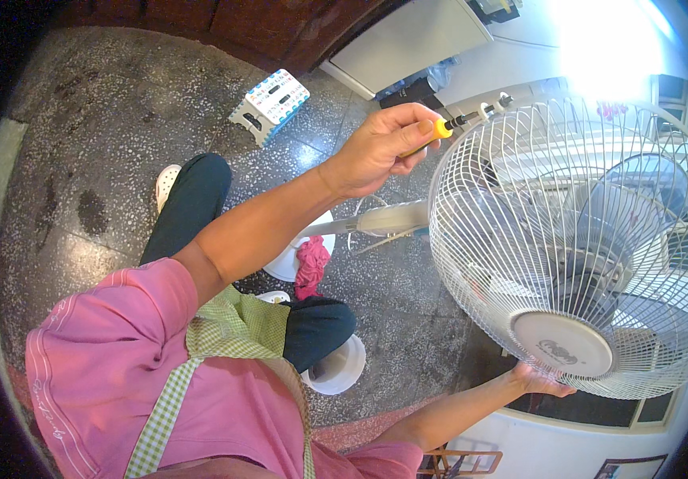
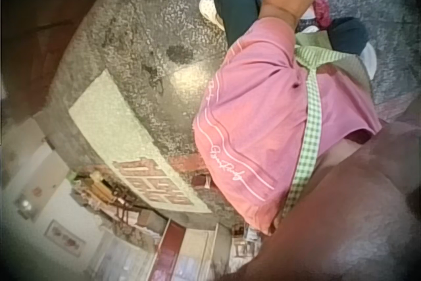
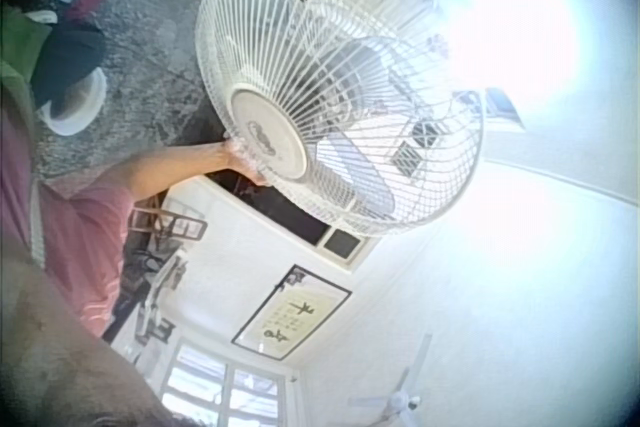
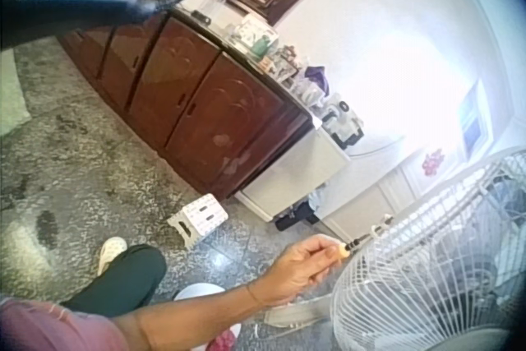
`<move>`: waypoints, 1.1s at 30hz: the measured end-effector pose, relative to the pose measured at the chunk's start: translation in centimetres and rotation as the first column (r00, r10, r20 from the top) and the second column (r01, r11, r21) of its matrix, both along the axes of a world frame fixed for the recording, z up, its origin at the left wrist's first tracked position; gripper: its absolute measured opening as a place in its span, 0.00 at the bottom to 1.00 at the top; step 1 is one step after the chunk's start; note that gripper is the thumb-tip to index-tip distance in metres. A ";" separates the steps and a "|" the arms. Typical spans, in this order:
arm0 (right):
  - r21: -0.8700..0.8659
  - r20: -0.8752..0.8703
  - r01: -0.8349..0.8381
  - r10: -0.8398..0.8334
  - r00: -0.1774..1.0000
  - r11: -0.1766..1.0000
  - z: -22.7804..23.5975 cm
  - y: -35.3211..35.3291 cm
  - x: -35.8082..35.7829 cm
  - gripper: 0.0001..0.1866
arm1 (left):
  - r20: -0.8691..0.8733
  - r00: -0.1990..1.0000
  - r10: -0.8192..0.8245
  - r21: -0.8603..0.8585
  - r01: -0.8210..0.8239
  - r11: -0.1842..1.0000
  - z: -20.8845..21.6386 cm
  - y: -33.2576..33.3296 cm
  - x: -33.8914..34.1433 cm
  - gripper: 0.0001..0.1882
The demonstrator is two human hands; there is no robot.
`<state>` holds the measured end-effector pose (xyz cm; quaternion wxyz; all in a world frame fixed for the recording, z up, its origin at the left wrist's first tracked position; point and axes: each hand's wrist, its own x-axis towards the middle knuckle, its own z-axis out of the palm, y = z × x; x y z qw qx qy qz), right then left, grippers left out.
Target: The person sits on the floor and places the front guard onto a standing floor fan. They align the grille edges and use a screwdriver to tighten the securing screw on the outer plastic rim.
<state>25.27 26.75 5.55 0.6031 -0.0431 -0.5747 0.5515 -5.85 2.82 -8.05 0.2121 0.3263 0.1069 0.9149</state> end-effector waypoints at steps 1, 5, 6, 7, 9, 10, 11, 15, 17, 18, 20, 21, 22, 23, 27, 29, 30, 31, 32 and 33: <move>-0.001 0.000 0.002 -0.002 1.000 1.000 0.0 0.0 0.0 0.49 | 0.002 1.000 0.013 0.011 -0.013 1.000 0.2 -0.1 0.1 0.08; 0.024 -0.016 0.007 -0.007 1.000 1.000 0.2 0.4 0.3 0.47 | 0.023 0.996 0.089 -0.010 -0.089 0.996 0.2 0.0 0.6 0.09; 0.021 -0.021 -0.019 0.019 1.000 1.000 0.3 0.7 0.4 0.46 | 0.020 0.996 0.090 -0.008 -0.090 0.996 0.1 0.1 0.4 0.09; 0.023 -0.024 -0.019 0.020 1.000 1.000 0.3 0.9 0.5 0.46 | -0.013 0.999 0.052 0.002 -0.052 0.999 0.0 0.1 0.1 0.09; -0.017 -0.039 -0.022 0.022 0.999 1.000 0.1 0.8 0.4 0.45 | -0.046 0.999 0.014 0.009 -0.014 1.000 -0.1 0.2 0.1 0.09; -0.017 -0.041 -0.023 0.022 0.999 1.000 0.0 1.0 0.5 0.45 | -0.045 0.999 -0.011 -0.007 0.011 1.000 -0.1 0.2 0.3 0.09; -0.019 -0.041 -0.043 0.042 0.998 0.999 0.2 1.0 0.5 0.45 | -0.044 0.998 -0.038 -0.021 0.037 0.999 0.1 0.3 0.4 0.08; -0.024 -0.035 -0.045 0.044 0.998 0.999 0.1 -0.3 0.0 0.45 | -0.050 0.998 -0.023 -0.006 0.023 1.000 0.2 0.2 0.7 0.08; -0.038 -0.040 -0.035 0.033 0.999 0.999 0.1 0.2 0.2 0.45 | 0.025 0.997 0.067 0.037 -0.068 0.997 0.7 0.0 1.3 0.08; -0.051 -0.045 -0.025 0.023 0.999 0.998 0.1 0.4 0.4 0.45 | 0.025 0.998 0.065 0.035 -0.065 0.997 0.6 0.0 1.2 0.08; -0.026 -0.044 -0.014 0.013 0.999 1.000 0.1 0.4 0.4 0.46 | 0.011 1.000 0.001 0.071 -0.002 0.997 0.2 0.1 0.7 0.07; 0.000 -0.043 -0.005 0.005 0.999 1.000 0.1 0.3 0.3 0.46 | 0.011 1.000 0.004 0.071 -0.005 0.997 0.1 0.1 0.4 0.07; 0.000 -0.043 -0.008 0.008 0.999 1.000 0.1 0.7 0.4 0.46 | -0.015 1.000 0.010 0.080 -0.008 0.997 0.0 0.2 0.1 0.07; -0.020 -0.036 -0.043 0.042 0.998 0.999 0.1 0.9 0.7 0.46 | -0.040 0.999 0.015 0.088 -0.011 0.996 0.0 0.2 -0.1 0.06; 0.008 -0.048 0.012 -0.012 0.999 1.000 0.2 1.3 0.6 0.46 | -0.010 1.000 -0.023 0.064 0.024 0.998 0.0 0.2 -0.3 0.06; -0.008 -0.039 -0.029 0.029 0.999 1.000 0.2 1.2 0.9 0.46 | -0.014 0.998 -0.059 0.088 0.060 0.994 0.0 0.0 -0.3 0.06; -0.026 -0.030 -0.070 0.069 0.997 0.997 0.2 1.1 0.9 0.46 | -0.015 0.998 -0.059 0.089 0.060 0.994 0.1 -0.1 0.0 0.06; -0.025 -0.031 -0.069 0.068 0.997 0.997 0.2 1.1 0.9 0.46 | 0.014 1.000 -0.024 0.094 0.022 0.995 0.3 -0.1 0.5 0.06; -0.026 -0.025 -0.066 0.066 0.998 0.997 0.3 0.7 0.7 0.46 | 0.043 0.999 0.011 0.098 -0.015 0.995 0.5 -0.1 0.7 0.06; -0.027 -0.019 -0.063 0.063 0.998 0.998 0.3 0.5 0.7 0.46 | 0.042 0.999 0.009 0.099 -0.013 0.995 0.4 -0.1 0.7 0.06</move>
